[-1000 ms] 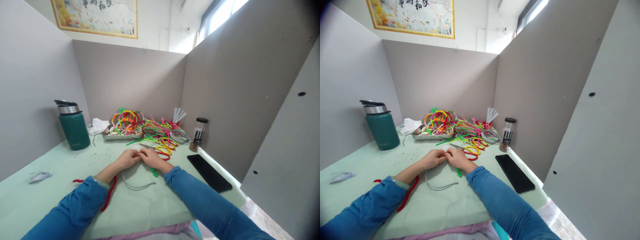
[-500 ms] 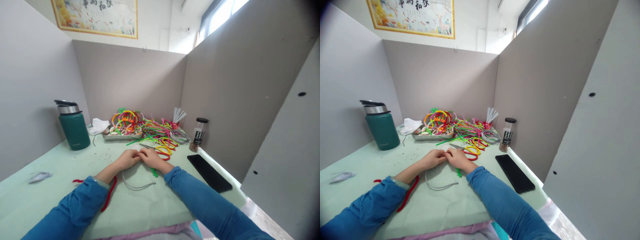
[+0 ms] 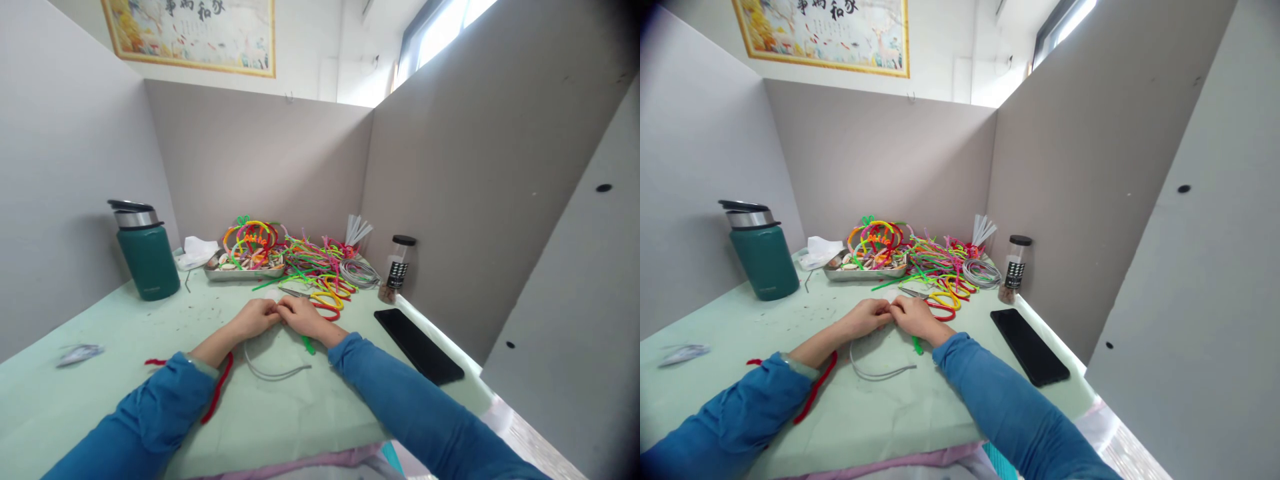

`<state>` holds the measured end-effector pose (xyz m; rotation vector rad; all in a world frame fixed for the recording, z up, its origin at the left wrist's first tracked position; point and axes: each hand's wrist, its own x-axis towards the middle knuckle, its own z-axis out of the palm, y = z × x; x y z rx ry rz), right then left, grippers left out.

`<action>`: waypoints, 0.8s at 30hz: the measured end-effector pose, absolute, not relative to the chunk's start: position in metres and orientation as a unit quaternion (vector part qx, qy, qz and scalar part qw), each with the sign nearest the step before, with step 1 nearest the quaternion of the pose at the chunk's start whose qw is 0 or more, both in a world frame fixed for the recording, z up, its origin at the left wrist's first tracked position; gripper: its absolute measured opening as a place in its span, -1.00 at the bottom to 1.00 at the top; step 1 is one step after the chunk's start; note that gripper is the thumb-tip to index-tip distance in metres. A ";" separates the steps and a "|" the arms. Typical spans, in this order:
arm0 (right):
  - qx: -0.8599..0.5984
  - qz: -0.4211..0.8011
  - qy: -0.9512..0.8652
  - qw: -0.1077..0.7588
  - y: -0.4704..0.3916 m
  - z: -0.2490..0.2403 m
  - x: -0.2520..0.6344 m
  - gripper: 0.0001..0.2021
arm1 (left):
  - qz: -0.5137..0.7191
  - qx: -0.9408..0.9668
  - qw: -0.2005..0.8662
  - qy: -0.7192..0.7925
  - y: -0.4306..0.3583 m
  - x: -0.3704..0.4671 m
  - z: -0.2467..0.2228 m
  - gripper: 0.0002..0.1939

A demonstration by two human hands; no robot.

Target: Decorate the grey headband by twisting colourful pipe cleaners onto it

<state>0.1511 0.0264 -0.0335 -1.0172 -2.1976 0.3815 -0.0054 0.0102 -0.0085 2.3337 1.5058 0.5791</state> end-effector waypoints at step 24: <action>-0.391 0.146 -0.844 0.337 0.025 -0.032 0.151 -0.78 | 0.201 0.810 0.152 0.530 0.010 -0.005 -0.008 -0.79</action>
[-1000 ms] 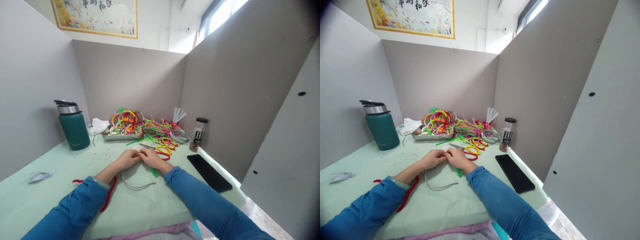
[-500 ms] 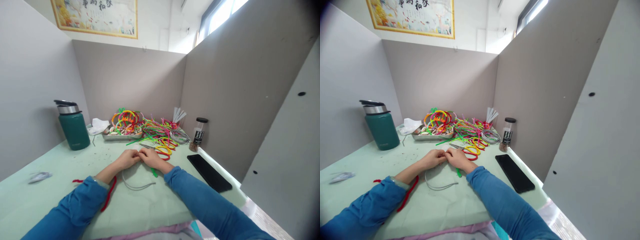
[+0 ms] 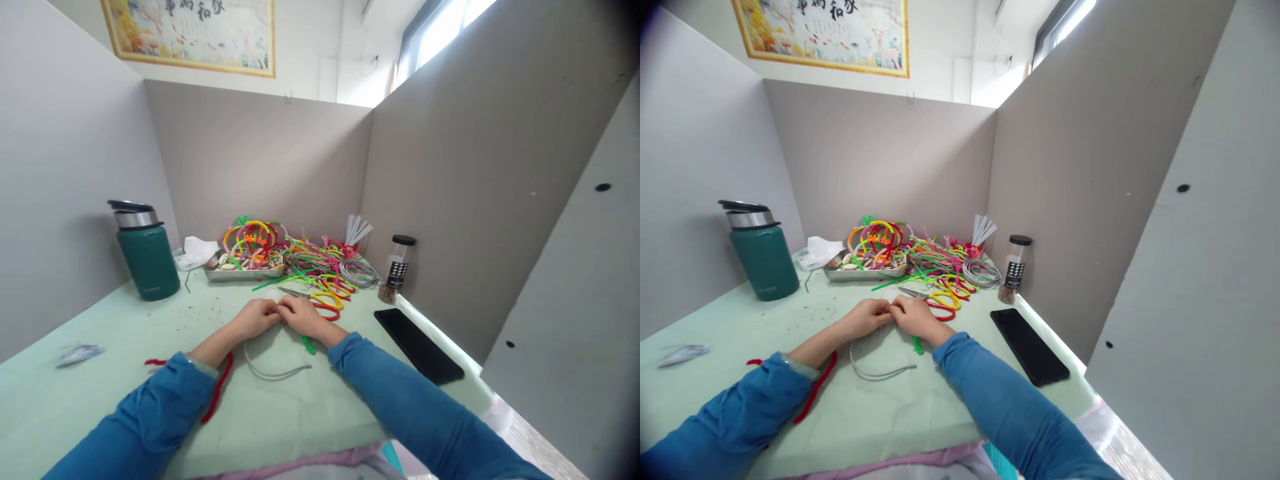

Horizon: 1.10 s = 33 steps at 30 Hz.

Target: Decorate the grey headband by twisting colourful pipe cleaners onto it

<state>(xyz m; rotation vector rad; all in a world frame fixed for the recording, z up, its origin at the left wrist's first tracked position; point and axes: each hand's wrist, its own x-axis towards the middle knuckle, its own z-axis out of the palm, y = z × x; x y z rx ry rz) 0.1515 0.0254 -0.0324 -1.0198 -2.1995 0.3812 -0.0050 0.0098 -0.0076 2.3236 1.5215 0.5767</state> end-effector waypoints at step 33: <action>-0.385 0.161 -0.842 0.342 0.027 -0.032 0.152 -0.80 | 0.207 0.816 0.152 0.518 0.012 -0.007 -0.011 -0.77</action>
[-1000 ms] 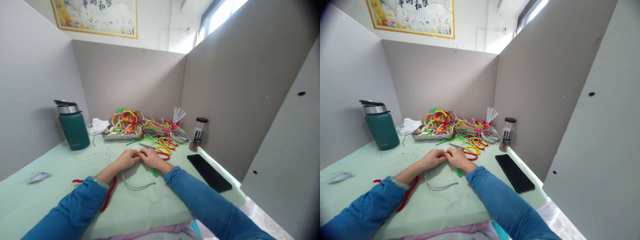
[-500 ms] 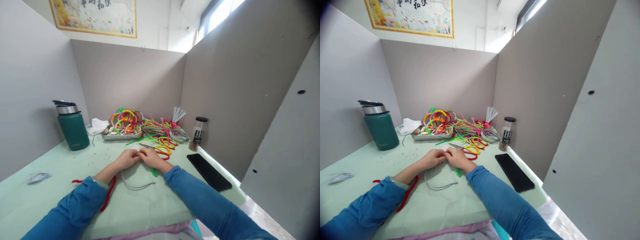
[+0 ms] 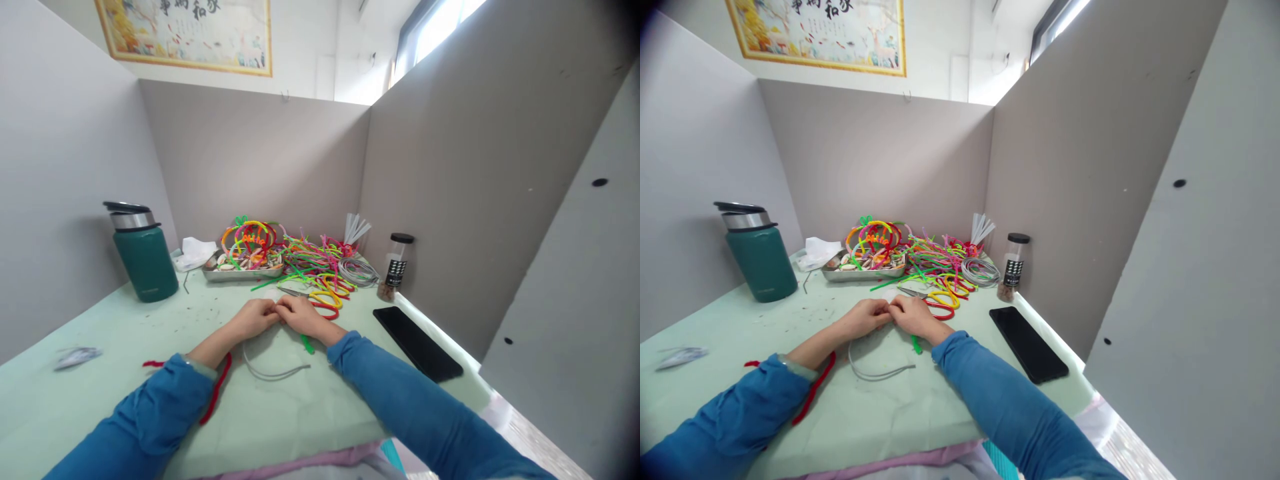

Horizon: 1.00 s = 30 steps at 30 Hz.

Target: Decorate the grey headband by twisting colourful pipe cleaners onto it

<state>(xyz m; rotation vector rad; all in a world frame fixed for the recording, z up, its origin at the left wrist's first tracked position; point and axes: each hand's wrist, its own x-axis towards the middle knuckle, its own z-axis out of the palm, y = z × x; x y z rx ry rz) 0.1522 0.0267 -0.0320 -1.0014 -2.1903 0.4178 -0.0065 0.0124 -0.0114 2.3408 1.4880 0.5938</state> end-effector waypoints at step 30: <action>-0.384 0.165 -0.841 0.345 0.025 -0.030 0.152 -0.80 | 0.211 0.821 0.143 0.511 0.015 -0.007 -0.014 -0.79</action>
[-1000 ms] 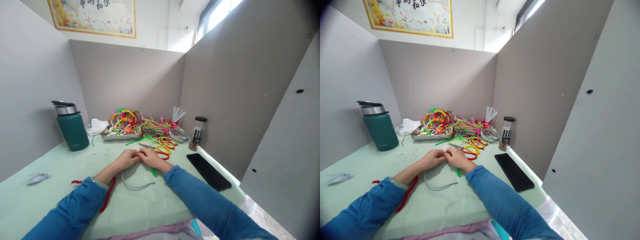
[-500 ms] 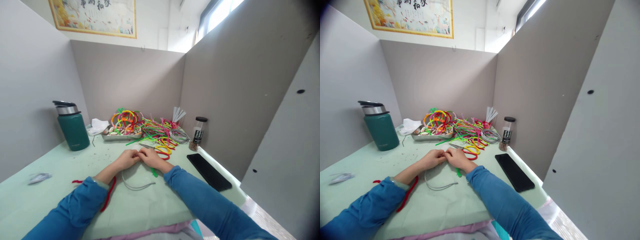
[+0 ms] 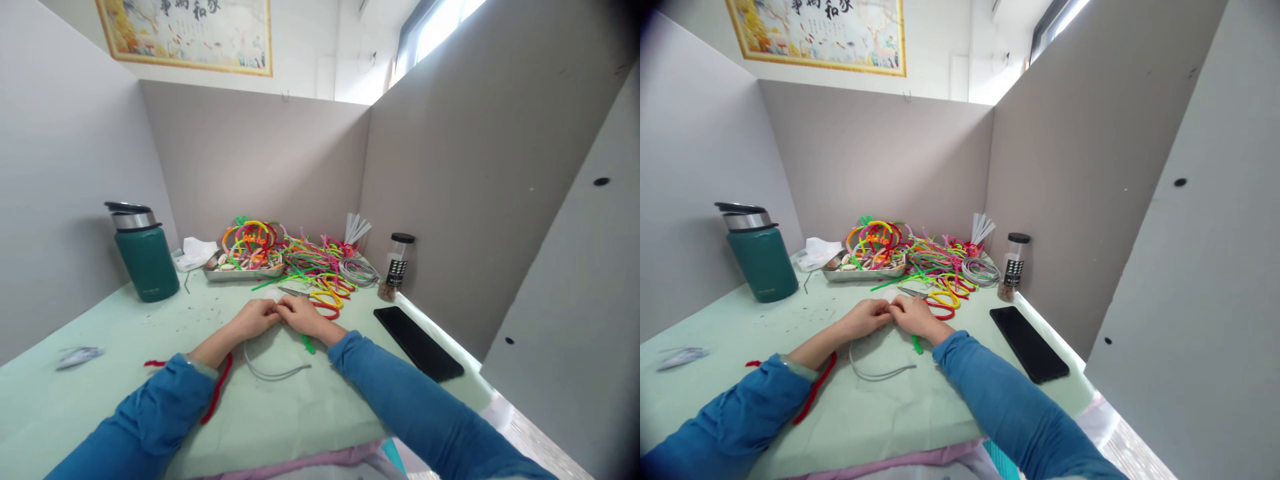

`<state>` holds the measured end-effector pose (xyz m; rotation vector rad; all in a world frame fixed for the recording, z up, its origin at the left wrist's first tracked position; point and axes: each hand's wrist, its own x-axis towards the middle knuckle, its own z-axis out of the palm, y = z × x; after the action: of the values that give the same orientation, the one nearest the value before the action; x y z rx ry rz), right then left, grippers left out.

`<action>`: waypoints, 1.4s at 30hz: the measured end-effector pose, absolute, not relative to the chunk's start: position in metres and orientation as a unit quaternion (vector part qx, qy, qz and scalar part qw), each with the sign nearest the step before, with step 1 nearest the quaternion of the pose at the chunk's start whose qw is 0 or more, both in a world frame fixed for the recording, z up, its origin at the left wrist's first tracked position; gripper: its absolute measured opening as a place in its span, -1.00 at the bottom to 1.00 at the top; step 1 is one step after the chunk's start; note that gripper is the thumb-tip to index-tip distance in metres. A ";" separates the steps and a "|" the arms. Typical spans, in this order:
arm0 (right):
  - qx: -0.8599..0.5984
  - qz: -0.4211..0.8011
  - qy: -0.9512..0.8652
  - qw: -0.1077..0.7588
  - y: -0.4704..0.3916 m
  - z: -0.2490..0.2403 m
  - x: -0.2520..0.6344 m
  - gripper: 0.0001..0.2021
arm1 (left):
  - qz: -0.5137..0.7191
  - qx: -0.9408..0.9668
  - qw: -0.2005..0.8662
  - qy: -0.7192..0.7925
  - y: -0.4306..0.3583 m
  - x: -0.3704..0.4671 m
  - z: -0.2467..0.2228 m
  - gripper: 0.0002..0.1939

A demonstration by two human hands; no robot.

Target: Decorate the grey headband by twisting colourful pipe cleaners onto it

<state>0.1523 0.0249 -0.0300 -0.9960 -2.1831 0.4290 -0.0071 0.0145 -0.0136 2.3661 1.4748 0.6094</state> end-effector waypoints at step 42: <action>-0.369 0.185 -0.830 0.375 0.030 -0.035 0.153 -0.79 | 0.239 0.802 0.167 0.522 0.010 -0.006 -0.006 -0.74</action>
<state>0.1525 0.0302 -0.0350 -0.9435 -2.1257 0.4746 -0.0057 0.0098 -0.0063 2.2819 1.4849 0.6789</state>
